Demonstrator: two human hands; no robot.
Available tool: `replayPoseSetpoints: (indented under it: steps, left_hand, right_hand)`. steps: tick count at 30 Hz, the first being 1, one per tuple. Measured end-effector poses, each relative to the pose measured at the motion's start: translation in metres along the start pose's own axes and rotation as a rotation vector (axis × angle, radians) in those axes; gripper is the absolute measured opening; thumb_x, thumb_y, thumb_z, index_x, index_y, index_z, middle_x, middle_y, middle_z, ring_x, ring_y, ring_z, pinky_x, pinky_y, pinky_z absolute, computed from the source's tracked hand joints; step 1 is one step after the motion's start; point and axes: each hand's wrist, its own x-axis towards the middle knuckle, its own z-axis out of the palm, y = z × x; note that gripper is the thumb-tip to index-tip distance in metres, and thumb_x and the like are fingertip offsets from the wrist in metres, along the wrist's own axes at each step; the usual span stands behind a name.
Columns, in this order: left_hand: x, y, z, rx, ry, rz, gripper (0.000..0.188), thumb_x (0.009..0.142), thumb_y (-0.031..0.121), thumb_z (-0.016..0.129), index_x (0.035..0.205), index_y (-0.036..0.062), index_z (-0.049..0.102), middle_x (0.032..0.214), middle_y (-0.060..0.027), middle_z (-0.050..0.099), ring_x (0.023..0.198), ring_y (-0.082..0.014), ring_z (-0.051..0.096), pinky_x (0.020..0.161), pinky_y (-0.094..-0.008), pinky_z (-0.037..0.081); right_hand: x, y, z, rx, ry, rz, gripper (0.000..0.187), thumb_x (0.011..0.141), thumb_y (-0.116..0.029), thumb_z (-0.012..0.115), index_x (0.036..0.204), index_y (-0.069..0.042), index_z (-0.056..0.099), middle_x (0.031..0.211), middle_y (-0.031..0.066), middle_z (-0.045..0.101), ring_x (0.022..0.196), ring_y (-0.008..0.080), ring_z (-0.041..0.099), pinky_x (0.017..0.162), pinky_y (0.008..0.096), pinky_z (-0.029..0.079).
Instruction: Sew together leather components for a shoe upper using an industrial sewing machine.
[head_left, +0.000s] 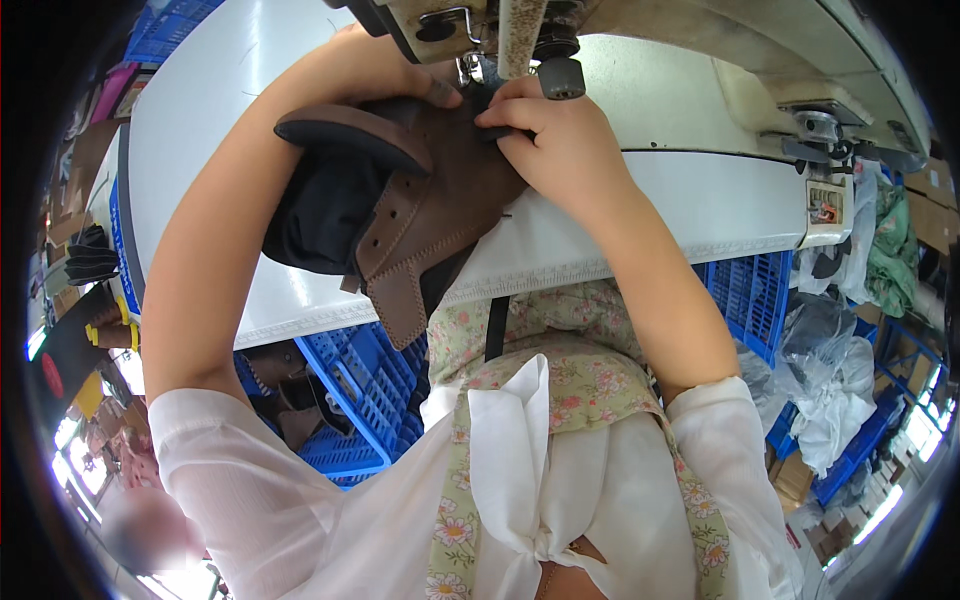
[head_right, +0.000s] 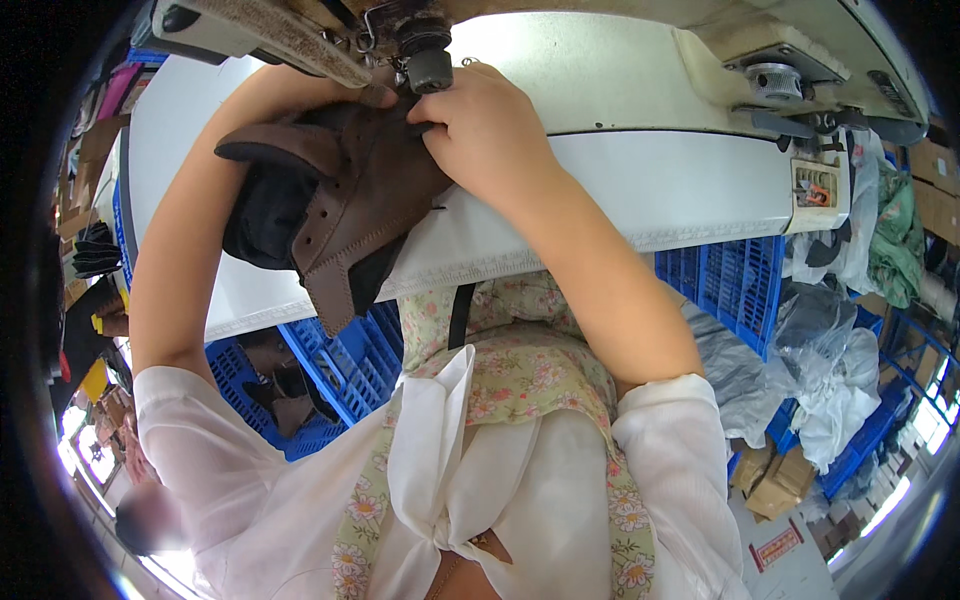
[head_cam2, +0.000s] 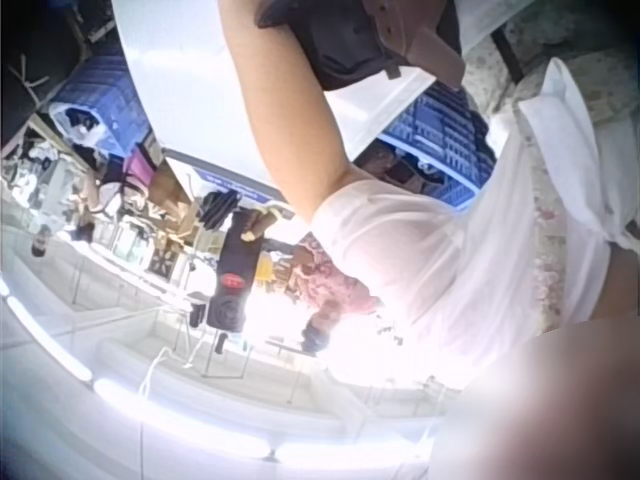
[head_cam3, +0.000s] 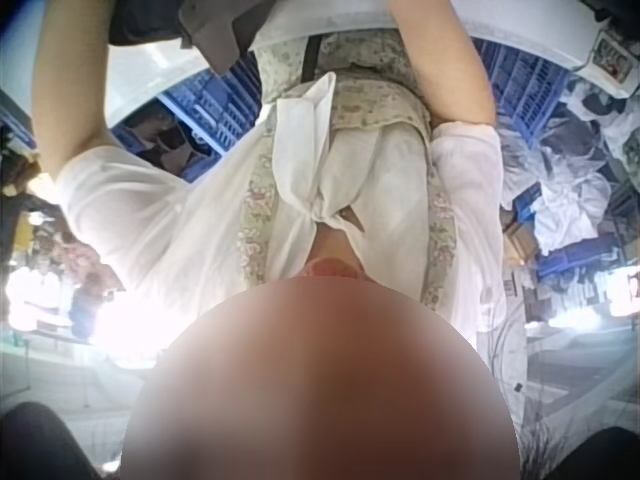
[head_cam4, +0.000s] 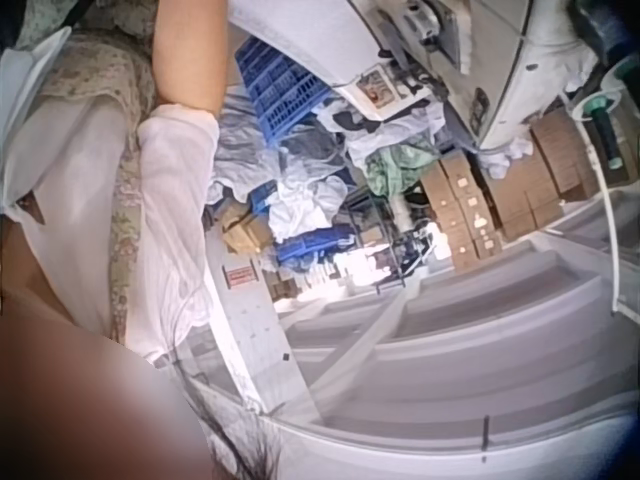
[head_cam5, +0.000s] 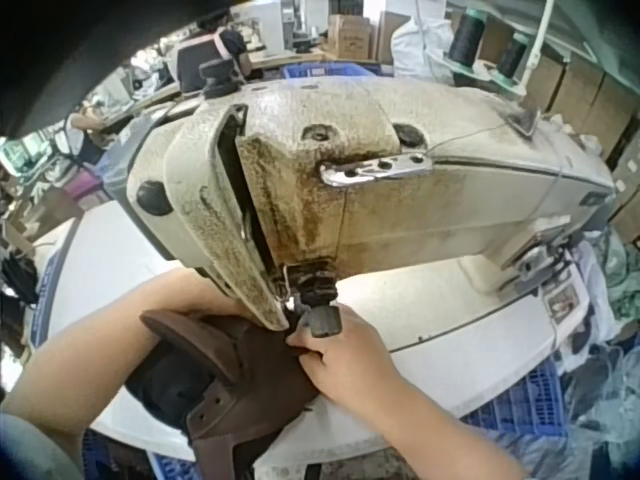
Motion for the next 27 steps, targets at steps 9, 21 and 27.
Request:
replayPoseSetpoints:
  steps: [9,21,27]
  left_hand:
    - [0.002,-0.010,0.006,-0.135,0.038,-0.053,0.058,0.065,0.030,0.090,0.112,0.0037,0.069,0.107,-0.0110,0.069,0.098,-0.0220,0.063,0.084,-0.0322,0.051]
    - [-0.006,-0.002,0.005,-0.170,0.096,-0.035,0.051,0.065,0.028,0.089,0.108,0.0053,0.072,0.105,-0.0098,0.071,0.094,-0.0203,0.065,0.083,-0.0313,0.050]
    - [-0.004,-0.005,-0.010,-0.076,-0.061,0.027,0.047,0.073,0.024,0.085,0.113,0.0060,0.071,0.105,-0.0081,0.072,0.094,-0.0191,0.065,0.082,-0.0315,0.052]
  right_hand:
    - [-0.003,-0.004,-0.005,-0.031,-0.061,0.032,0.023,0.077,-0.004,0.063,0.096,-0.008,0.074,0.105,0.0055,0.068,0.085,0.0275,0.068,0.078,0.0354,0.054]
    - [0.000,0.003,-0.009,-0.055,-0.049,0.012,0.027,0.078,-0.003,0.062,0.101,-0.011,0.073,0.110,0.0038,0.066,0.088,0.0254,0.067,0.080,0.0331,0.053]
    - [-0.001,0.001,-0.006,-0.024,-0.076,0.061,0.024,0.079,-0.006,0.062,0.098,-0.011,0.074,0.109,0.0034,0.067,0.088,0.0255,0.067,0.081,0.0336,0.053]
